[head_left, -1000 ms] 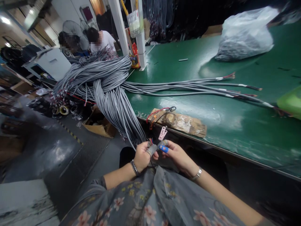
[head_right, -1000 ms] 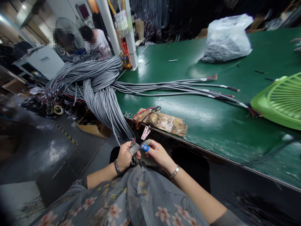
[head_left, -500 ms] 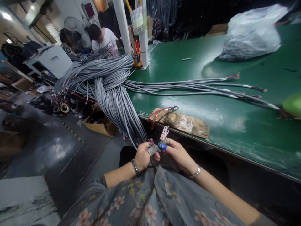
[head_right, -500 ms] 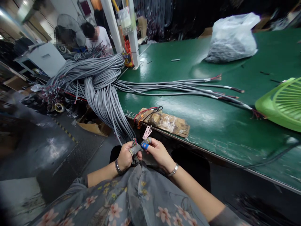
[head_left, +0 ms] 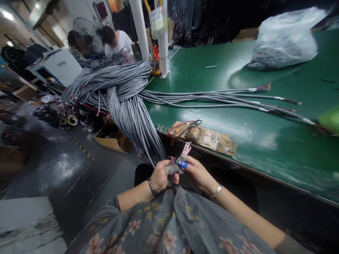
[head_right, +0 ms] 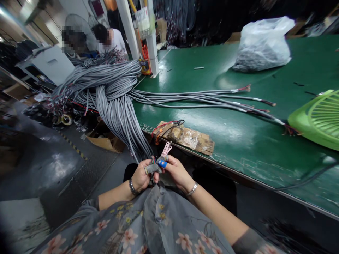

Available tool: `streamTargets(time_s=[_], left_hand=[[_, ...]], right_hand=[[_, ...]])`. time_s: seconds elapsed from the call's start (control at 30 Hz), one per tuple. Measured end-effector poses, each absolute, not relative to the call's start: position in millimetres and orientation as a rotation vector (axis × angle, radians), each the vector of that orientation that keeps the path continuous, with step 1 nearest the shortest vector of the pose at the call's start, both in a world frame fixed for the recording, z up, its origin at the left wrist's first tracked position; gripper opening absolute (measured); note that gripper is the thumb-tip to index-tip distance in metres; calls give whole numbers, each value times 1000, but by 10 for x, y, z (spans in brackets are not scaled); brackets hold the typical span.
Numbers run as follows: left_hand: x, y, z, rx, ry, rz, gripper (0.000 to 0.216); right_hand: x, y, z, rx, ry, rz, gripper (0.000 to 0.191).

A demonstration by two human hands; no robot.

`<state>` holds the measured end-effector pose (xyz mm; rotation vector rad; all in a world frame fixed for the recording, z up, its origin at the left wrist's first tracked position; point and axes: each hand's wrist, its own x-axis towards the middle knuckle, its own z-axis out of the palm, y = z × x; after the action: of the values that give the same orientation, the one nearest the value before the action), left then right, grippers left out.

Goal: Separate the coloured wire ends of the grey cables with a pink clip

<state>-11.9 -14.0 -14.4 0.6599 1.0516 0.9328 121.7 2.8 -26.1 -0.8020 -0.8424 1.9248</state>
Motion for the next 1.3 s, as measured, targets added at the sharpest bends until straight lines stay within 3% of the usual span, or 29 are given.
streamTargets(time_s=[0.4,0.63,0.83,1.07,1.3], left_hand=[[-113,-151,-95,896,1158,1062,44],[-42,-38,-73,910,1152,1047,40],[8,-32,-37,881,1147,1042,38],[8,-50,-59,868,1152,1036,37],[-9,-62,-105,864,1164,1042,38]], right_hand=[[1334,261,-174,-924,-778,1861,45],[1320,259,-165,-1113,-928,1431,47],[1268,325,-225,-877,-665,1843,48],[1219,363,-236,-816,-480,1834,38],[1214,339,-246,-771,-417,1895,43]])
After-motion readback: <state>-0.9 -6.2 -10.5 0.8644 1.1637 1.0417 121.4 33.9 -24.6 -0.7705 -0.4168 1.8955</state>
